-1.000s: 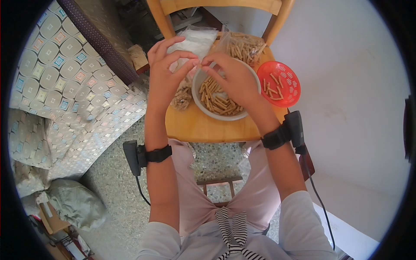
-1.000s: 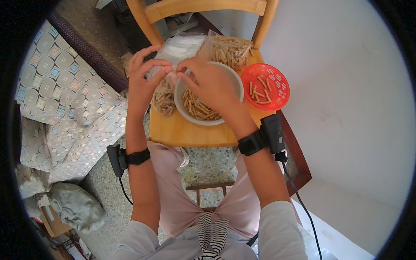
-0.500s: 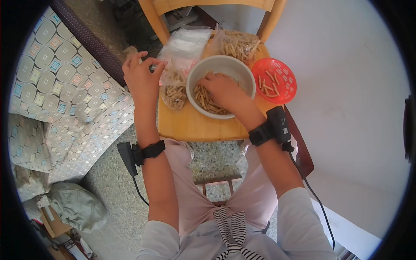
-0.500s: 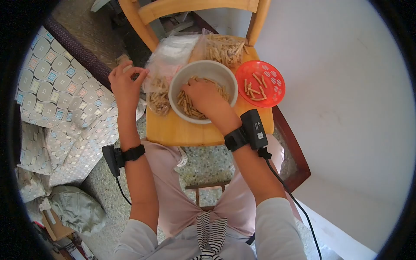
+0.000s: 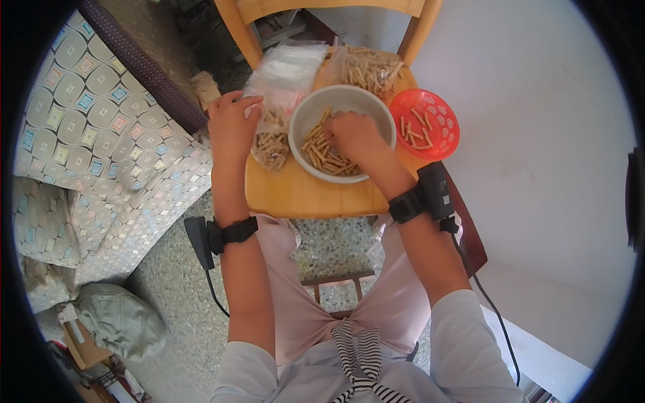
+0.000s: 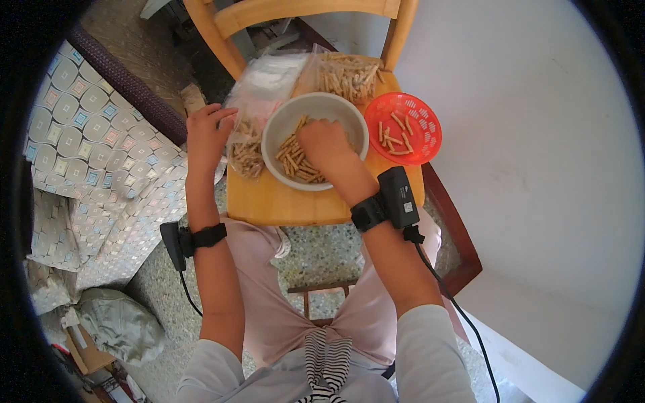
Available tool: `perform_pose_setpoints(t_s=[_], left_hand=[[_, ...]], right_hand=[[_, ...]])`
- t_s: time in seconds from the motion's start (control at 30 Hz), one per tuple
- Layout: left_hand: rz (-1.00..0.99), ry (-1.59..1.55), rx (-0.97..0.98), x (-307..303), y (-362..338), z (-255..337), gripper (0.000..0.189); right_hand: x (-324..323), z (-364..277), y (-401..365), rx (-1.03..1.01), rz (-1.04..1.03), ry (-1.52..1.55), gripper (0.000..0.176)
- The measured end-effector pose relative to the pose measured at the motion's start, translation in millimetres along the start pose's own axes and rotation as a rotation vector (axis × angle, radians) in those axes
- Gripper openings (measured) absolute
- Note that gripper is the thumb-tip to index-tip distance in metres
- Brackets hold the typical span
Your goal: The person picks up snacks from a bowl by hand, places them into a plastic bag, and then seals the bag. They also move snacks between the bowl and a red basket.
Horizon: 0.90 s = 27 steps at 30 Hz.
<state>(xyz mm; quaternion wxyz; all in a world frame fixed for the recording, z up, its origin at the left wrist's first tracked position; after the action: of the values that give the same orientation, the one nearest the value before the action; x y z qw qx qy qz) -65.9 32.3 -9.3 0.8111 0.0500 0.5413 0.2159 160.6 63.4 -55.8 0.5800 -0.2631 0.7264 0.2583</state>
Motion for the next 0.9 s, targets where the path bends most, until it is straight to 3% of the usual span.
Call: perform_pose_setpoints(t_s=[0.2, 0.27, 0.33, 0.47, 0.77, 0.9], left_hand=[[0.07, -0.178, 0.04, -0.6, 7.2, 15.7, 0.025], [0.116, -0.229, 0.025, -7.4, 7.5, 23.7, 0.026], [0.152, -0.259, 0.221, -14.8, 3.8, 36.5, 0.024], [0.084, -0.291, 0.397, -11.3, -4.6, 54.3, 0.022], [0.065, -0.297, 0.418, -4.5, -8.0, 62.5, 0.014], [0.078, -0.305, 0.397, -8.5, -6.1, 61.1, 0.014]], right_hand=[[-31.5, 0.8, 4.5, 0.035, 0.195, 0.108, 0.01], [-50.4, -1.6, 1.3, -0.001, 0.417, 0.289, 0.015], [-64.8, -7.5, -0.3, -0.003, 0.484, 0.342, 0.014], [-77.2, -13.9, -2.3, -0.01, 0.634, 0.489, 0.015], [-78.4, -21.4, 0.9, -0.236, 0.663, 0.651, 0.016], [-80.3, -21.4, -1.0, -0.163, 0.68, 0.655, 0.015]])
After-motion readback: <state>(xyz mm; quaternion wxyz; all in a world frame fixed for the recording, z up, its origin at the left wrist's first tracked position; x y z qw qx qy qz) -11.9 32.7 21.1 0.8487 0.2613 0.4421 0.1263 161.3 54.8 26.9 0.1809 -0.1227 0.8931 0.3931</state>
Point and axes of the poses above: each hand's wrist, its own y-axis towards the middle knuckle, its own x-axis out of the palm, z = x × y, the point moved 2 cm from there along y, towards the middle knuckle, and after that the axes turned 8 degrees about -x, right-handed, at the moved point
